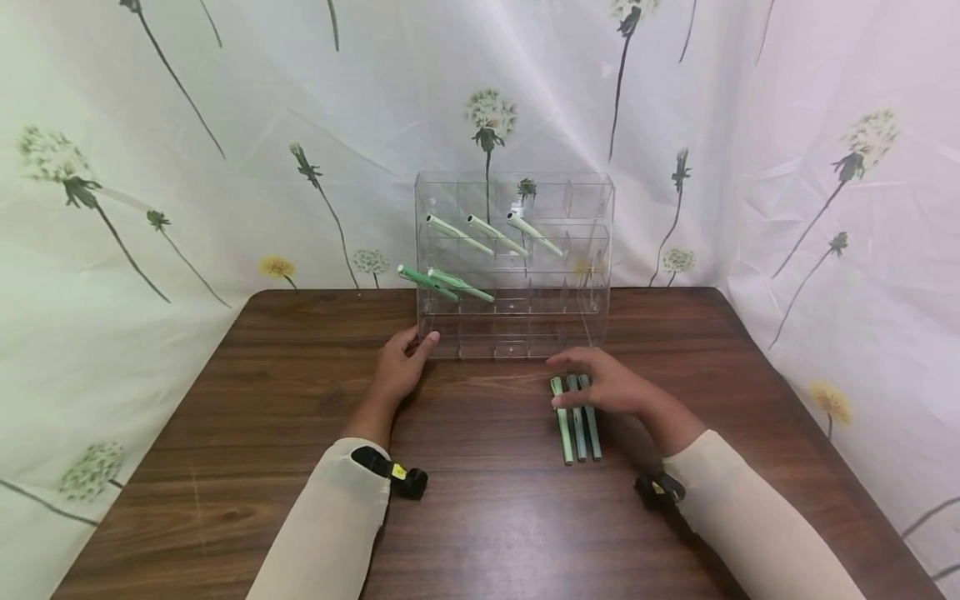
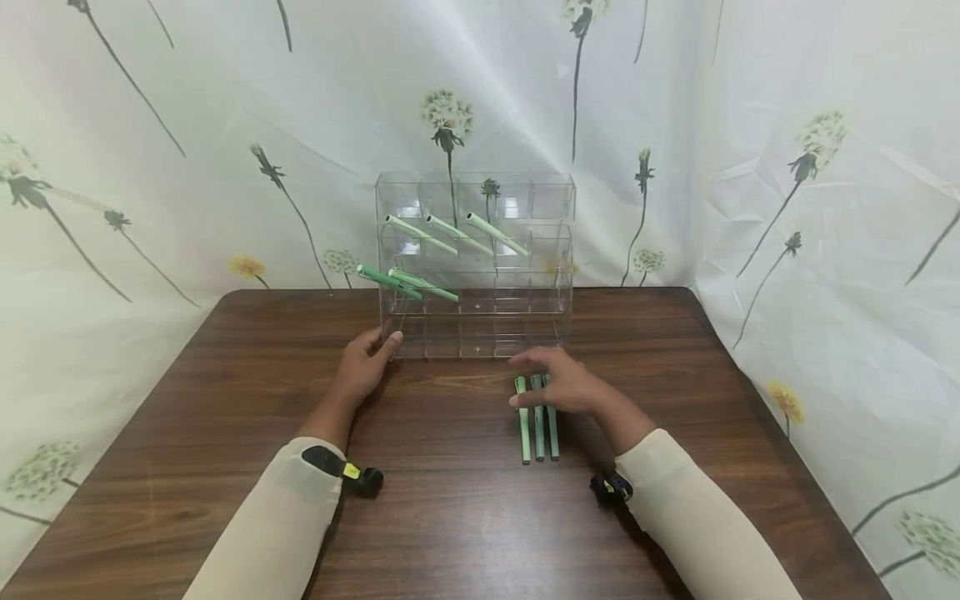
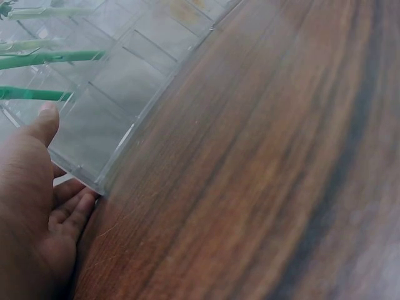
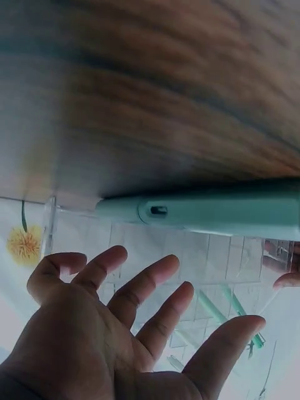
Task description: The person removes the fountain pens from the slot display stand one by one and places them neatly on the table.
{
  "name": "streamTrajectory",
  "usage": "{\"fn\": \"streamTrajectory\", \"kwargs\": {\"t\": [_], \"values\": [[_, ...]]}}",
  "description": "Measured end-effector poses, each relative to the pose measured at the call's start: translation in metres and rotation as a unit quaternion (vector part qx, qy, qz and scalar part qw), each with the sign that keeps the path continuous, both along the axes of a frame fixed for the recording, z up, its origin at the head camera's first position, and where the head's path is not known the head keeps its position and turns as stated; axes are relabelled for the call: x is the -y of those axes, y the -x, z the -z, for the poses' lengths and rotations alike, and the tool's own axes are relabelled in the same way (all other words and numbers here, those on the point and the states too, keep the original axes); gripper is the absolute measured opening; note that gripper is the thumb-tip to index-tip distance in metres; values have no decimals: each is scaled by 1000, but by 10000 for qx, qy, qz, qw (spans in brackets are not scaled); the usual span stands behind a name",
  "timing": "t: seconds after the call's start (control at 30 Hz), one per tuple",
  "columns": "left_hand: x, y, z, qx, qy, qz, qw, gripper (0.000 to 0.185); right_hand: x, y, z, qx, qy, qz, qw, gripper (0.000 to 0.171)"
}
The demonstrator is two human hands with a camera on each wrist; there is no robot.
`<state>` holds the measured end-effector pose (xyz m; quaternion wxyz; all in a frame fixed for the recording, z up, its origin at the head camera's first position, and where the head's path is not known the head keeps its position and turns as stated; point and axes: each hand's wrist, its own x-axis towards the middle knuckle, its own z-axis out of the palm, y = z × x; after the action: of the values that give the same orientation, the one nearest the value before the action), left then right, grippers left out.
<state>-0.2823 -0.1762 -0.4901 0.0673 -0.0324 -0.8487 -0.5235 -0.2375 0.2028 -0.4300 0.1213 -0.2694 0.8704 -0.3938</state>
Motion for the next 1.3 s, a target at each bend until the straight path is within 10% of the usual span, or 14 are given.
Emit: {"fn": "streamTrajectory", "kwargs": {"t": [1.3], "values": [[-2,1,2,-132,-111,-42,9998,53,84,30,-67,269,1077,296,9934,52]]}}
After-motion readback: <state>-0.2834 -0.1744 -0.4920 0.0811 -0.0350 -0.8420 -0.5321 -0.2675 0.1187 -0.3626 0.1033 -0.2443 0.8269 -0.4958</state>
